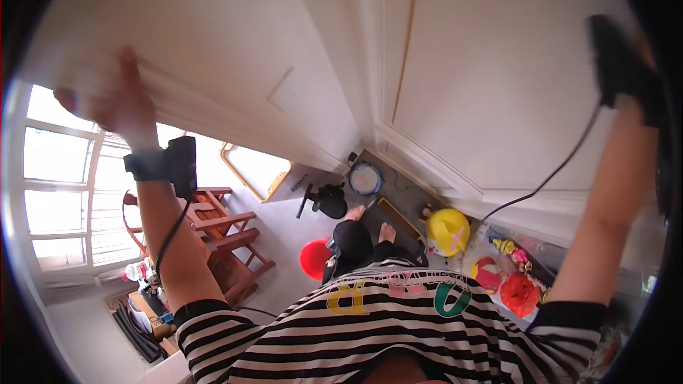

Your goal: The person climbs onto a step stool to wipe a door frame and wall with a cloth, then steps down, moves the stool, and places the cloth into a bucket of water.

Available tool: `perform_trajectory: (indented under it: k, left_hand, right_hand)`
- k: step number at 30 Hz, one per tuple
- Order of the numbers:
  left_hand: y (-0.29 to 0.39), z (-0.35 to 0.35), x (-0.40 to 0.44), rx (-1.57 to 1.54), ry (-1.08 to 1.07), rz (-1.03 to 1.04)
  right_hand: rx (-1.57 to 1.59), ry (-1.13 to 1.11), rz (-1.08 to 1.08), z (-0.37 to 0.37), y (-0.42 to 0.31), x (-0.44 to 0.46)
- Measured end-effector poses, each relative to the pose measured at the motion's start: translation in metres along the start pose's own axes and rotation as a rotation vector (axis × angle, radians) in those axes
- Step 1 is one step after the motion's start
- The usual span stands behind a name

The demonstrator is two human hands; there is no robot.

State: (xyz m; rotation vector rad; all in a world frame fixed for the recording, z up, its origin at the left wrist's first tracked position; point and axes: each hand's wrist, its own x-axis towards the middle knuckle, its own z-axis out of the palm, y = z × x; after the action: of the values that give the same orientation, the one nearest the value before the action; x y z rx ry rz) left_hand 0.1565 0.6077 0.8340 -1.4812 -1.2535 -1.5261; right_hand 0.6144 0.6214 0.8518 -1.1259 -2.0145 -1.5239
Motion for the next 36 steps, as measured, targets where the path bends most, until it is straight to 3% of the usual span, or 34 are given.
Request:
perform_trajectory:
  k: [2, 3, 5, 6, 7, 9, 13, 16, 18, 23, 25, 27, 31, 34, 36]
  left_hand:
    - [-0.01, -0.004, 0.001, 0.18, -0.009, -0.032]
    - [-0.001, -0.005, 0.002, 0.083, -0.056, -0.111]
    - [-0.018, -0.006, -0.002, 0.061, -0.05, -0.12]
    - [-0.023, -0.007, -0.006, 0.193, -0.054, -0.04]
    - [-0.026, -0.006, -0.009, 0.183, -0.054, -0.103]
    - [-0.016, -0.007, -0.009, 0.161, -0.086, -0.104]
    - [-0.013, -0.009, -0.009, 0.057, -0.084, -0.052]
    - [-0.013, -0.013, -0.011, 0.058, -0.098, -0.013]
    - [-0.016, -0.013, -0.009, 0.058, -0.08, 0.085]
    - [-0.008, -0.016, -0.006, 0.071, -0.124, 0.081]
    - [-0.006, -0.018, -0.001, 0.063, -0.127, 0.078]
    - [-0.011, -0.009, -0.004, -0.004, -0.091, 0.065]
    - [-0.014, -0.011, -0.006, -0.008, -0.123, 0.071]
    - [-0.018, -0.002, -0.013, -0.065, -0.013, 0.13]
    - [-0.005, -0.012, -0.009, -0.028, -0.087, 0.024]
  right_hand:
    - [0.069, 0.028, 0.022, 0.025, -0.039, 0.022]
    - [0.116, 0.023, 0.035, 0.038, -0.063, 0.031]
    - [0.21, -0.037, 0.047, 0.057, -0.108, 0.03]
    - [0.265, -0.04, 0.06, 0.062, -0.124, 0.026]
    - [0.266, 0.119, 0.075, 0.075, -0.136, 0.018]
    - [0.715, 0.237, 0.233, 0.043, -0.128, 0.049]
    - [1.078, 0.391, 0.353, 0.056, -0.13, 0.089]
    - [0.991, 0.471, 0.375, 0.061, -0.118, 0.134]
    - [0.68, 0.554, 0.364, 0.058, -0.09, 0.185]
    - [0.027, 0.73, 0.432, 0.008, 0.027, 0.322]
    - [-0.129, 0.688, 0.381, -0.011, 0.071, 0.374]
    - [-0.513, 0.516, 0.372, -0.019, 0.1, 0.415]
    - [-0.684, 0.545, 0.465, -0.049, 0.122, 0.451]
    - [-0.549, 0.582, 0.487, -0.055, 0.144, 0.48]
    - [-0.417, 0.607, 0.512, -0.056, 0.154, 0.497]
